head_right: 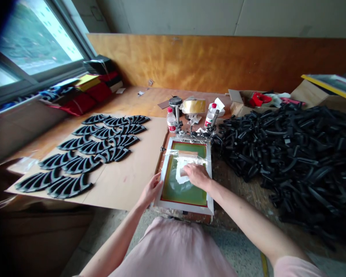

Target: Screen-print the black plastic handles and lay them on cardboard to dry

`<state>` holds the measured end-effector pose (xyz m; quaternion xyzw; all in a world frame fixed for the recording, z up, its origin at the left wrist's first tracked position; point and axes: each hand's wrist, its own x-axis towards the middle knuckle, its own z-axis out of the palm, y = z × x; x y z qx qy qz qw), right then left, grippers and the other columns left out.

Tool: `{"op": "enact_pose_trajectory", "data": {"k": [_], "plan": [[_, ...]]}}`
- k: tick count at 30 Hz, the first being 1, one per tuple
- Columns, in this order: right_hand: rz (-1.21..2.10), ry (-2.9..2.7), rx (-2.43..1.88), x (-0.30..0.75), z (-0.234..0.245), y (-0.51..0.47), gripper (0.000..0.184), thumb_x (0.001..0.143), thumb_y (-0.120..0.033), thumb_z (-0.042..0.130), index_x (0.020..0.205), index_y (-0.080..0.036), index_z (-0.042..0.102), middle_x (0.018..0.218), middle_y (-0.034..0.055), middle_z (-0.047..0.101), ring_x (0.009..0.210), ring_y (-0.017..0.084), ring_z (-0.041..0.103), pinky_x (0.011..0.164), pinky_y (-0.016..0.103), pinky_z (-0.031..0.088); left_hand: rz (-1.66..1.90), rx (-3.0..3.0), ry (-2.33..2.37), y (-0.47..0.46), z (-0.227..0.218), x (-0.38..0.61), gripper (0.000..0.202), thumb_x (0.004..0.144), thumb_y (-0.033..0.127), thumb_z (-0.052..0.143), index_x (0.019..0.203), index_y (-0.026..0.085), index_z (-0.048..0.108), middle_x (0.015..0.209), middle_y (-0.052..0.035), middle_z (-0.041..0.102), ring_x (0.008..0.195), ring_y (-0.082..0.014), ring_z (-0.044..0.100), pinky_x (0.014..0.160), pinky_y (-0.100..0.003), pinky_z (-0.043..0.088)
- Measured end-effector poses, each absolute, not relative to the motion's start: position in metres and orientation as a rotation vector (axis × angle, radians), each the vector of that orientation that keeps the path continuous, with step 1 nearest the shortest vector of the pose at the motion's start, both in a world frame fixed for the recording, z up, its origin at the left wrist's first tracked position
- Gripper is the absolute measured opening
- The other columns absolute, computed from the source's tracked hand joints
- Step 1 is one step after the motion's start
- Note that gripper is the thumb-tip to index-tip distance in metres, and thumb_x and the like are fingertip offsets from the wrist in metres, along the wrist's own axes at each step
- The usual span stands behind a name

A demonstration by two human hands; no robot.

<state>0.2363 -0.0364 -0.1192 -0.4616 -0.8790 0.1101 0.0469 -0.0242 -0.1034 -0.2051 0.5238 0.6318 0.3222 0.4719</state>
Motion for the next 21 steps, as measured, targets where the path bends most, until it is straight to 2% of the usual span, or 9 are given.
{"op": "enact_pose_trajectory", "data": {"k": [3, 6, 8, 12, 14, 16, 19, 21], "plan": [[0.424, -2.836, -1.159, 0.253, -0.116, -0.05, 0.028, 0.083, -0.005, 0.05, 0.096, -0.022, 0.068, 0.095, 0.0031, 0.07, 0.086, 0.018, 0.063, 0.069, 0.026, 0.042, 0.792, 1.264, 1.549, -0.104, -0.208, -0.024, 0.06, 0.087, 0.055, 0.049, 0.136, 0.022, 0.051, 0.078, 0.0001, 0.064, 0.071, -0.0151, 0.059, 0.064, -0.024, 0.044], [0.491, -2.821, -1.177, 0.256, -0.111, -0.043, 0.019, 0.079, -0.01, 0.057, 0.087, -0.023, 0.069, 0.087, 0.0009, 0.07, 0.079, 0.017, 0.063, 0.065, 0.025, 0.041, 0.804, 1.26, 1.553, -0.103, -0.21, -0.023, 0.06, 0.086, 0.056, 0.05, 0.134, 0.021, 0.053, 0.076, 0.0003, 0.064, 0.069, -0.0147, 0.058, 0.062, -0.023, 0.043], [0.451, -2.69, -1.26, 0.25, -0.114, -0.038, 0.016, 0.079, -0.012, 0.059, 0.086, -0.023, 0.069, 0.087, 0.0013, 0.07, 0.082, 0.017, 0.063, 0.067, 0.025, 0.043, 0.819, 1.251, 1.548, -0.103, -0.211, -0.024, 0.061, 0.085, 0.056, 0.051, 0.133, 0.019, 0.053, 0.075, -0.0001, 0.064, 0.067, -0.0145, 0.057, 0.06, -0.023, 0.042], [0.358, -2.549, -1.218, 0.243, -0.134, -0.053, 0.038, 0.079, -0.002, 0.05, 0.105, -0.023, 0.069, 0.107, 0.0043, 0.07, 0.097, 0.018, 0.064, 0.08, 0.028, 0.048, 0.851, 1.218, 1.527, -0.103, -0.211, -0.024, 0.063, 0.084, 0.057, 0.054, 0.132, 0.017, 0.054, 0.075, -0.0015, 0.064, 0.066, -0.0144, 0.057, 0.058, -0.023, 0.042], [0.385, -2.585, -1.166, 0.248, -0.138, -0.066, 0.042, 0.078, -0.001, 0.049, 0.11, -0.022, 0.067, 0.112, 0.0044, 0.069, 0.098, 0.018, 0.065, 0.081, 0.028, 0.049, 0.864, 1.202, 1.518, -0.103, -0.21, -0.023, 0.063, 0.083, 0.057, 0.056, 0.132, 0.017, 0.055, 0.073, -0.0013, 0.063, 0.064, -0.0142, 0.057, 0.056, -0.023, 0.041], [0.429, -2.633, -1.156, 0.253, -0.133, -0.07, 0.038, 0.08, -0.004, 0.052, 0.108, -0.024, 0.068, 0.107, 0.0024, 0.071, 0.093, 0.018, 0.066, 0.079, 0.028, 0.05, 0.873, 1.188, 1.518, -0.103, -0.208, -0.023, 0.064, 0.082, 0.057, 0.057, 0.131, 0.017, 0.056, 0.072, -0.0011, 0.063, 0.063, -0.014, 0.057, 0.056, -0.022, 0.041], [0.442, -2.563, -1.266, 0.248, -0.115, -0.052, 0.024, 0.084, -0.019, 0.061, 0.105, -0.028, 0.068, 0.102, -0.0008, 0.072, 0.09, 0.018, 0.067, 0.077, 0.028, 0.051, 0.88, 1.155, 1.505, -0.104, -0.2, -0.022, 0.065, 0.081, 0.058, 0.058, 0.131, 0.017, 0.056, 0.074, -0.0015, 0.065, 0.065, -0.0145, 0.058, 0.057, -0.022, 0.042], [0.396, -2.435, -1.4, 0.237, -0.1, -0.028, 0.033, 0.084, -0.026, 0.065, 0.117, -0.031, 0.064, 0.111, -0.0009, 0.07, 0.095, 0.019, 0.067, 0.079, 0.029, 0.051, 0.883, 1.112, 1.461, -0.104, -0.187, -0.023, 0.068, 0.078, 0.059, 0.06, 0.132, 0.018, 0.055, 0.076, -0.0015, 0.066, 0.066, -0.0148, 0.06, 0.057, -0.023, 0.044]]}}
